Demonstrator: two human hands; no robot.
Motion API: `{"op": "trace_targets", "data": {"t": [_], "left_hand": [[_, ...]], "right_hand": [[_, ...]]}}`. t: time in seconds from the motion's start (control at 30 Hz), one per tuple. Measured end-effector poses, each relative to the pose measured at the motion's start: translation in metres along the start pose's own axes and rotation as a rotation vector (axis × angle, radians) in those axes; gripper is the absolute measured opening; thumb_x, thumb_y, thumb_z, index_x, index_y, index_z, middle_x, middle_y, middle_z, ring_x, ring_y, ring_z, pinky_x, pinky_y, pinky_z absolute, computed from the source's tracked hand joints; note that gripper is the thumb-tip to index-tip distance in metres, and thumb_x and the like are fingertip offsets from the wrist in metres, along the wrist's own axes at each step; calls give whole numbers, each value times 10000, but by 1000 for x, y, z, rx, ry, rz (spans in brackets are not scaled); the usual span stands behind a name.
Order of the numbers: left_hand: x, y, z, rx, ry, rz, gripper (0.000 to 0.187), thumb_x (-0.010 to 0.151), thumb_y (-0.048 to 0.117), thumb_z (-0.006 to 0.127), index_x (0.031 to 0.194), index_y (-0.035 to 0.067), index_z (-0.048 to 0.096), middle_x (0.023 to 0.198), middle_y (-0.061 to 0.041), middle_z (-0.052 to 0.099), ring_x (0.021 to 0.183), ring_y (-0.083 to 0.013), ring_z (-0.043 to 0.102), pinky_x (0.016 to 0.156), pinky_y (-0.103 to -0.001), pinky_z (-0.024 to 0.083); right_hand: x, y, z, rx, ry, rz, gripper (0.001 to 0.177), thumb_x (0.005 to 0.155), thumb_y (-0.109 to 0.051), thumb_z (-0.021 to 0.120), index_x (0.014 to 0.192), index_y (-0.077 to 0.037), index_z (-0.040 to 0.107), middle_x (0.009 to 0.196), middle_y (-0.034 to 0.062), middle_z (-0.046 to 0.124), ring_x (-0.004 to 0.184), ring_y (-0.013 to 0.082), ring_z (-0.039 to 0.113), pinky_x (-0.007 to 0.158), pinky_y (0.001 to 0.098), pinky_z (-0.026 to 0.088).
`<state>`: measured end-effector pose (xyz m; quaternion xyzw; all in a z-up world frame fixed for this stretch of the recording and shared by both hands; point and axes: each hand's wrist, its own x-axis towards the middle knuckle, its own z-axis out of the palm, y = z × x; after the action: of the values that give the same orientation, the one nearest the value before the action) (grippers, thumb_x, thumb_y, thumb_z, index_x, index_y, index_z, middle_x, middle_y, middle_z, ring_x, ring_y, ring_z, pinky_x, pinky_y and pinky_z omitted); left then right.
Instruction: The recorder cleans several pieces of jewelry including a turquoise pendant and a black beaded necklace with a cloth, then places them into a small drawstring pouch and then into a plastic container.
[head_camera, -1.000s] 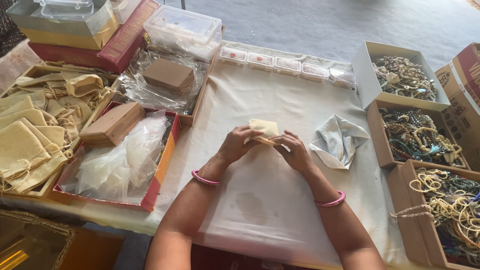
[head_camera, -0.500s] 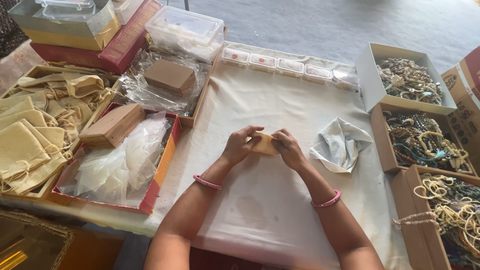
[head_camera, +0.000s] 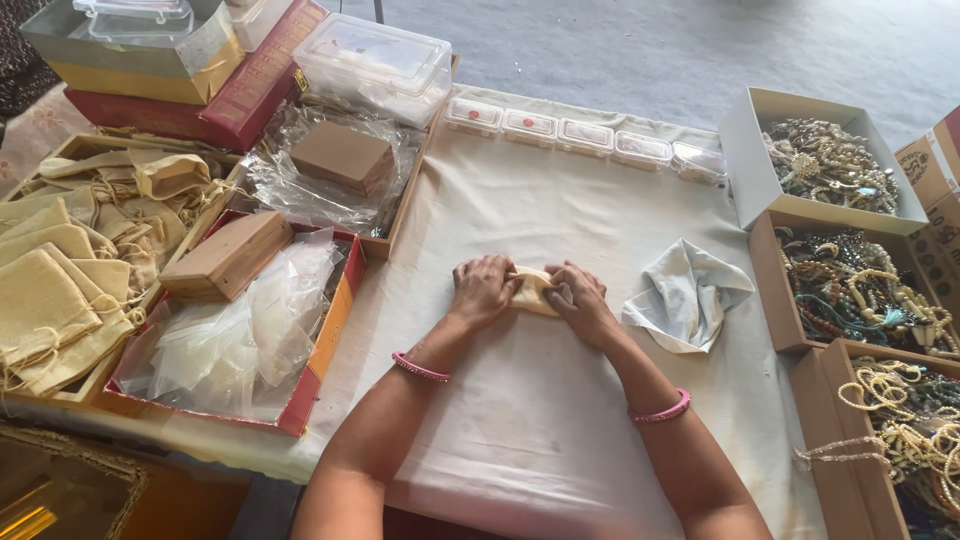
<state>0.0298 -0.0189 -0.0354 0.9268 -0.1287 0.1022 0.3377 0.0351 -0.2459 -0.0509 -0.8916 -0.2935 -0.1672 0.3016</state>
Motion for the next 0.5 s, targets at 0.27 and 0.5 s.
{"op": "trace_targets", "data": {"t": [0.27, 0.5], "left_hand": [[-8, -7, 7, -427, 70, 217, 231, 914, 217, 735, 1068, 58, 669, 1129, -95, 645, 1009, -247, 728, 861, -355, 620], [-7, 4, -18, -596, -133, 60, 527, 687, 378, 917, 1035, 25, 737, 1033, -81, 722, 895, -151, 739, 762, -297, 633]], "right_hand": [[-18, 27, 10, 773, 1, 209, 180, 887, 59, 753, 903, -3, 585, 1275, 174, 542, 1078, 152, 554, 896, 300, 529], [-12, -7, -2, 935, 8, 298, 90, 930, 33, 685, 933, -1, 601, 1239, 159, 697, 1048, 112, 645, 891, 260, 572]]}}
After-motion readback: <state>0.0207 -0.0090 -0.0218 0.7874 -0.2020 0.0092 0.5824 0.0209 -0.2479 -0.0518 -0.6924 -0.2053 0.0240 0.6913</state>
